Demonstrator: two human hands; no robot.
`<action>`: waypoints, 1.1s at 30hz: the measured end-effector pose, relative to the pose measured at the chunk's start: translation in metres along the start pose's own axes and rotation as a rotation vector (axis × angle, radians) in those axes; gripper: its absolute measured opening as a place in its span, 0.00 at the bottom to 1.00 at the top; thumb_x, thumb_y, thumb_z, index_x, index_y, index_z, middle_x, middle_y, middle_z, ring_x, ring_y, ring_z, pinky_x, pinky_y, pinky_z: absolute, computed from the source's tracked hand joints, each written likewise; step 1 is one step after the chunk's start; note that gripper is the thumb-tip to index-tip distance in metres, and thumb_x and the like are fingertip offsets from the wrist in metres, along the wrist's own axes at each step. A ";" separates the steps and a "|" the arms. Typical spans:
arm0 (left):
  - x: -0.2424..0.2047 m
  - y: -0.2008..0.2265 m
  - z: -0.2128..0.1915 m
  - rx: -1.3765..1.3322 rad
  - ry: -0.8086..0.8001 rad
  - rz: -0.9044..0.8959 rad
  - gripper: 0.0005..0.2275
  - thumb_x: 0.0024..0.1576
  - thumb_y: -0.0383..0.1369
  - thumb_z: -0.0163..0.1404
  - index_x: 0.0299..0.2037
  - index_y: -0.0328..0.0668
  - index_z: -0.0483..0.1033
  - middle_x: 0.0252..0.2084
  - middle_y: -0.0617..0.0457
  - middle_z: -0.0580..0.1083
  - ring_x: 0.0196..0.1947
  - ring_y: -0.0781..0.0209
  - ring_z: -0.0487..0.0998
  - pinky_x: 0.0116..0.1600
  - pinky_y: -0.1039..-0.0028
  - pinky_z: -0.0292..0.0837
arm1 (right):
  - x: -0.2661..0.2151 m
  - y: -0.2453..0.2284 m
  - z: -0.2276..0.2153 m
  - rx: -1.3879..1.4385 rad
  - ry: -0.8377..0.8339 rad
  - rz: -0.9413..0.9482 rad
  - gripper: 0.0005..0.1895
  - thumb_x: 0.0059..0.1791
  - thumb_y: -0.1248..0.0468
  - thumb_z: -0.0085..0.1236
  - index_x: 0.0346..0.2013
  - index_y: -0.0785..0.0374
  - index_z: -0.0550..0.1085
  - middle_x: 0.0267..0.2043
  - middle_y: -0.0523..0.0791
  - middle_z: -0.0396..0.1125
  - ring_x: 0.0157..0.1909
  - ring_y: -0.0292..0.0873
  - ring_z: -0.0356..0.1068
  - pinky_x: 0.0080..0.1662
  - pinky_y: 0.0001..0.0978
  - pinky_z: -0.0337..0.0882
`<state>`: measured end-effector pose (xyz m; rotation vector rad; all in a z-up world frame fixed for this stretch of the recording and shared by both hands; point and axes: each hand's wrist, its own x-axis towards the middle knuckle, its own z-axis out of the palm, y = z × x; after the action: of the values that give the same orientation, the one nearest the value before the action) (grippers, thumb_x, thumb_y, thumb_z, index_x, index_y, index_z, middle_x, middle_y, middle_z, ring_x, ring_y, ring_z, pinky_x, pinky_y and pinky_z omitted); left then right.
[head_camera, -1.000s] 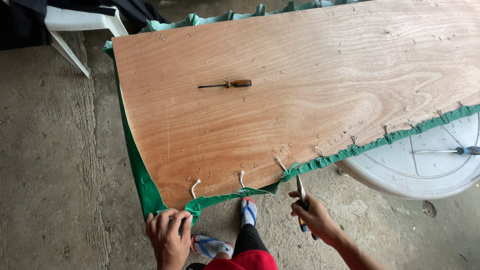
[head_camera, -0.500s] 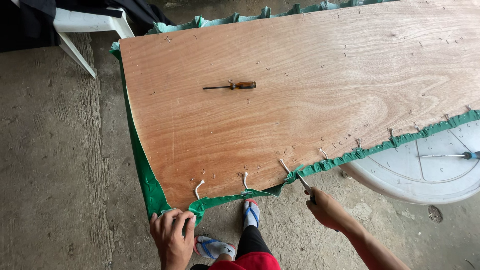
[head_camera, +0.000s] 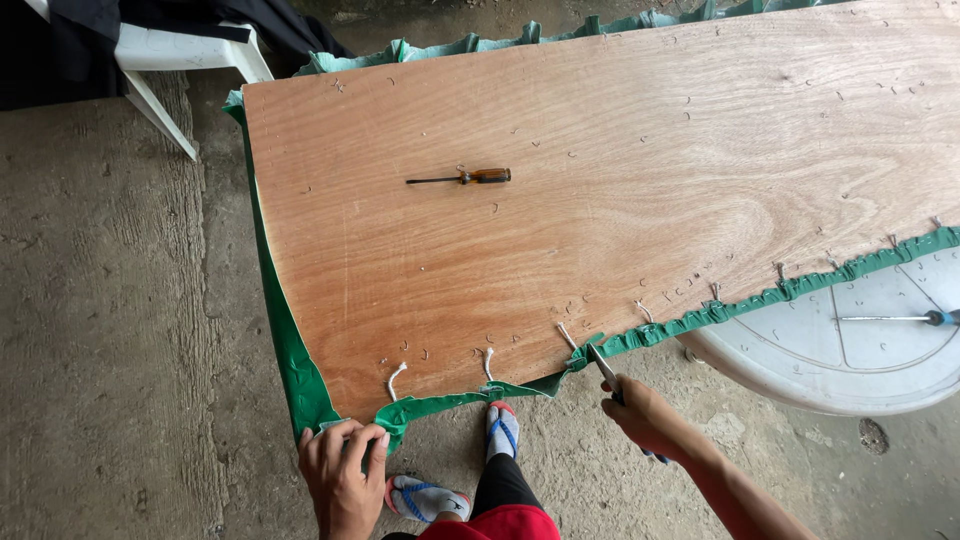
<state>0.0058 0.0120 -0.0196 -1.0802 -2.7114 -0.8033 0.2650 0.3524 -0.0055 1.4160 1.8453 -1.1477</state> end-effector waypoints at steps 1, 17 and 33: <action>-0.001 0.001 0.001 0.007 -0.008 -0.009 0.07 0.55 0.41 0.55 0.39 0.53 0.79 0.42 0.58 0.71 0.52 0.53 0.71 0.70 0.44 0.54 | 0.004 -0.004 -0.003 0.055 -0.008 -0.081 0.19 0.55 0.55 0.50 0.57 0.62 0.68 0.30 0.48 0.67 0.32 0.47 0.70 0.37 0.42 0.72; 0.004 0.005 -0.005 0.029 -0.020 -0.015 0.07 0.54 0.40 0.57 0.38 0.53 0.79 0.42 0.58 0.71 0.50 0.53 0.72 0.70 0.45 0.56 | -0.003 0.019 0.060 0.880 0.026 -0.171 0.18 0.53 0.59 0.54 0.54 0.66 0.72 0.31 0.47 0.70 0.36 0.43 0.72 0.45 0.46 0.75; -0.002 0.002 0.009 0.065 0.026 -0.049 0.08 0.53 0.41 0.58 0.38 0.54 0.80 0.42 0.58 0.71 0.51 0.52 0.72 0.72 0.45 0.57 | 0.027 0.041 0.024 -0.061 0.462 -0.372 0.14 0.51 0.61 0.54 0.47 0.68 0.73 0.34 0.53 0.73 0.37 0.50 0.72 0.42 0.45 0.71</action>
<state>0.0095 0.0162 -0.0270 -0.9874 -2.7316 -0.7248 0.2942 0.3485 -0.0518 1.4267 2.5287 -0.9696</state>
